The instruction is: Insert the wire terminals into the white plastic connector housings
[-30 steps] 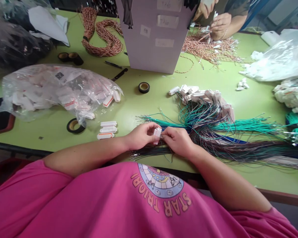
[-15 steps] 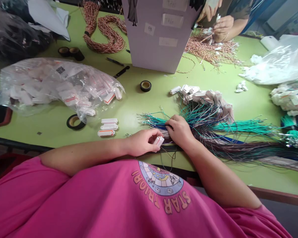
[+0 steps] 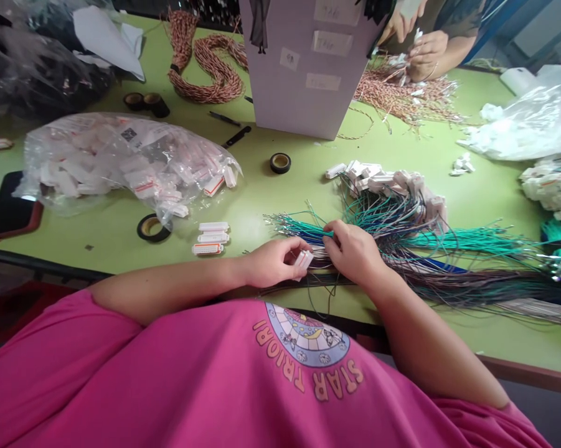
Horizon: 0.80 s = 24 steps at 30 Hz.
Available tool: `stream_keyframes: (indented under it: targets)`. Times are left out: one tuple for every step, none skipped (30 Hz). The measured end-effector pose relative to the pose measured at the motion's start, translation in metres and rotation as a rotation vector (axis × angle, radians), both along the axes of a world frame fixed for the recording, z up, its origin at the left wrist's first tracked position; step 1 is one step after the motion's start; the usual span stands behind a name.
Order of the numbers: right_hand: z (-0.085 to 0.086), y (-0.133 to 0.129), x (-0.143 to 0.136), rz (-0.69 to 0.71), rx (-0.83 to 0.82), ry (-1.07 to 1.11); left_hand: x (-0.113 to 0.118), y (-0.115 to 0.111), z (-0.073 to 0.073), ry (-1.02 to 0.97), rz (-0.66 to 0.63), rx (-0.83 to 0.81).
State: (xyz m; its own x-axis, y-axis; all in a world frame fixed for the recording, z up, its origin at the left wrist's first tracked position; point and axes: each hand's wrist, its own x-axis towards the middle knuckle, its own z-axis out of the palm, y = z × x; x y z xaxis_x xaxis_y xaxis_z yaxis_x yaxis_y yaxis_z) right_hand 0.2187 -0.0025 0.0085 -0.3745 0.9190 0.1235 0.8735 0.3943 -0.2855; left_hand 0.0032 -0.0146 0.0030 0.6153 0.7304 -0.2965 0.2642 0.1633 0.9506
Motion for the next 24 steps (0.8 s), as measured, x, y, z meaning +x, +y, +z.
stream_keyframes:
  targets:
    - [0.003, -0.001, 0.002, 0.015, -0.008, -0.007, 0.000, 0.001, -0.001, -0.016, 0.013, -0.016]
    - [0.005, -0.001, 0.004, 0.022, -0.017, -0.022, 0.000, 0.001, -0.001, -0.033, 0.022, -0.037]
    - [0.007, -0.001, 0.006, 0.015, -0.027, -0.035, 0.000, 0.002, -0.001, -0.051, 0.029, -0.060]
    - [0.010, -0.001, 0.008, -0.007, -0.032, -0.034, 0.001, 0.003, 0.000, -0.067, 0.038, -0.082]
    - [0.012, -0.001, 0.010, -0.040, -0.031, -0.008, 0.001, 0.004, 0.000, -0.082, 0.051, -0.102]
    - [0.015, -0.001, 0.012, -0.072, -0.025, 0.048, 0.001, 0.005, 0.001, -0.101, 0.071, -0.122]
    - [0.018, -0.003, 0.013, -0.090, -0.017, 0.126, 0.002, 0.006, 0.002, -0.121, 0.093, -0.140]
    - [0.021, -0.005, 0.013, -0.081, -0.014, 0.212, 0.002, 0.008, 0.002, -0.142, 0.117, -0.156]
    - [0.025, -0.007, 0.012, -0.038, -0.017, 0.290, 0.002, 0.009, 0.003, -0.164, 0.135, -0.174]
    - [0.028, -0.011, 0.010, 0.033, -0.021, 0.351, 0.003, 0.011, 0.003, -0.188, 0.151, -0.195]
    - [0.031, -0.014, 0.007, 0.123, -0.024, 0.394, 0.003, 0.012, 0.003, -0.209, 0.166, -0.215]
    - [0.034, -0.018, 0.004, 0.222, -0.027, 0.427, 0.003, 0.012, 0.004, -0.226, 0.176, -0.234]
    - [0.035, -0.021, 0.001, 0.313, -0.033, 0.458, 0.004, 0.013, 0.004, -0.240, 0.186, -0.254]
    - [0.036, -0.023, -0.001, 0.386, -0.045, 0.490, 0.004, 0.013, 0.004, -0.253, 0.194, -0.277]
    - [0.036, -0.024, -0.003, 0.423, -0.060, 0.524, 0.004, 0.013, 0.004, -0.263, 0.200, -0.300]
    - [0.035, -0.024, -0.003, 0.417, -0.075, 0.551, 0.004, 0.013, 0.003, -0.274, 0.205, -0.321]
    - [0.033, -0.023, -0.003, 0.371, -0.087, 0.562, 0.005, 0.013, 0.003, -0.283, 0.205, -0.340]
    - [0.031, -0.021, -0.002, 0.298, -0.094, 0.547, 0.005, 0.013, 0.003, -0.291, 0.204, -0.355]
    - [0.028, -0.018, 0.000, 0.217, -0.095, 0.503, 0.005, 0.013, 0.003, -0.297, 0.206, -0.365]
    - [0.026, -0.016, 0.003, 0.141, -0.090, 0.435, 0.005, 0.013, 0.003, -0.301, 0.210, -0.372]
    - [0.023, -0.014, 0.005, 0.085, -0.084, 0.355, 0.005, 0.013, 0.003, -0.303, 0.216, -0.376]
    - [0.021, -0.012, 0.007, 0.058, -0.080, 0.277, 0.005, 0.014, 0.003, -0.302, 0.224, -0.378]
    - [0.019, -0.011, 0.008, 0.056, -0.070, 0.210, 0.005, 0.014, 0.003, -0.299, 0.233, -0.380]
    - [0.018, -0.011, 0.009, 0.065, -0.051, 0.156, 0.005, 0.014, 0.004, -0.294, 0.241, -0.381]
